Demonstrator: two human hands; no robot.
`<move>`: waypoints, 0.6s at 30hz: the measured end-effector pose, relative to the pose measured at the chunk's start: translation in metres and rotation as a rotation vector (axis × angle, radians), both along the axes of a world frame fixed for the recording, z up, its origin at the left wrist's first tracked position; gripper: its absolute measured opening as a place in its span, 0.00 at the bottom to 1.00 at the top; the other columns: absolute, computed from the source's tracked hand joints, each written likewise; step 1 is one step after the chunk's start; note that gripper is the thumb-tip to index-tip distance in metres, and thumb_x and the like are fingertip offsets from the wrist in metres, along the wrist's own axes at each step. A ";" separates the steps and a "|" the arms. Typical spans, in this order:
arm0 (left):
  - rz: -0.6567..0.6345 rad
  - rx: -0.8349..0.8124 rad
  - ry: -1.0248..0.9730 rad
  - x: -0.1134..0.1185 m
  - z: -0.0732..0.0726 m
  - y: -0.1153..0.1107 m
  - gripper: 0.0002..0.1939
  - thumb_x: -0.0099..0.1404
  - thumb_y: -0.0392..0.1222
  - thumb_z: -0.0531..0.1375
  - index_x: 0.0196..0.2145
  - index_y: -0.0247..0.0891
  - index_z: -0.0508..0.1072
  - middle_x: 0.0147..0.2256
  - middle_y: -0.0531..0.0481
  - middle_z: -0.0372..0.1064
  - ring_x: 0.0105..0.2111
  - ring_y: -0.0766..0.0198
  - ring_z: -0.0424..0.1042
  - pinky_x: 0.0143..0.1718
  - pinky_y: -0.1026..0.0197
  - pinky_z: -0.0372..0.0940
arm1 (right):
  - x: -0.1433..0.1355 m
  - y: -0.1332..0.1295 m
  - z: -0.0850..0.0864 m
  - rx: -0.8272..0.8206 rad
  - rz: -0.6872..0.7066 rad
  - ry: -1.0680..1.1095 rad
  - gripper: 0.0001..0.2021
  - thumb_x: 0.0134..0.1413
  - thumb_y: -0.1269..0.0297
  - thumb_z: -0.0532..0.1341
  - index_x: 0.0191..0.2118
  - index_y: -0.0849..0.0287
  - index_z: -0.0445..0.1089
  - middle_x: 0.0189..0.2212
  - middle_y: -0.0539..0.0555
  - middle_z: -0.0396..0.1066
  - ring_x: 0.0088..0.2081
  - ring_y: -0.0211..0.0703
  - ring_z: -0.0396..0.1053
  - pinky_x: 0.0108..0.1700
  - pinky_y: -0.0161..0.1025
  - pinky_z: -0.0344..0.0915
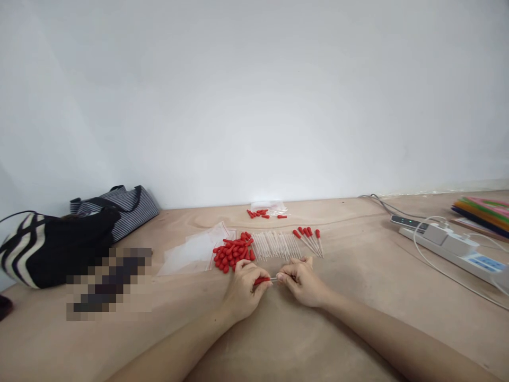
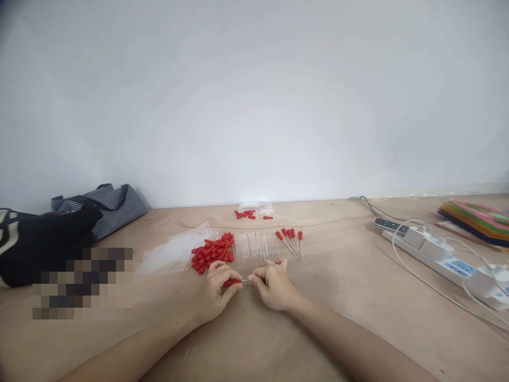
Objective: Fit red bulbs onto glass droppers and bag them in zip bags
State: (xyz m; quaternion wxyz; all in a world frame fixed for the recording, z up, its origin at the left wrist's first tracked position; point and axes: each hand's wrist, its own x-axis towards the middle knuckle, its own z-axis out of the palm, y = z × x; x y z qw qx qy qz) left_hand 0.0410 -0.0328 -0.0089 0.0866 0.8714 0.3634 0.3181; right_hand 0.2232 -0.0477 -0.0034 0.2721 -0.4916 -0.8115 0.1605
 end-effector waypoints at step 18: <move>-0.045 0.093 0.105 -0.001 0.001 -0.001 0.08 0.61 0.41 0.53 0.29 0.42 0.71 0.27 0.53 0.72 0.32 0.64 0.66 0.48 0.52 0.46 | -0.001 0.002 -0.005 -0.165 -0.010 0.028 0.22 0.58 0.56 0.44 0.23 0.59 0.68 0.19 0.47 0.66 0.26 0.36 0.62 0.45 0.49 0.46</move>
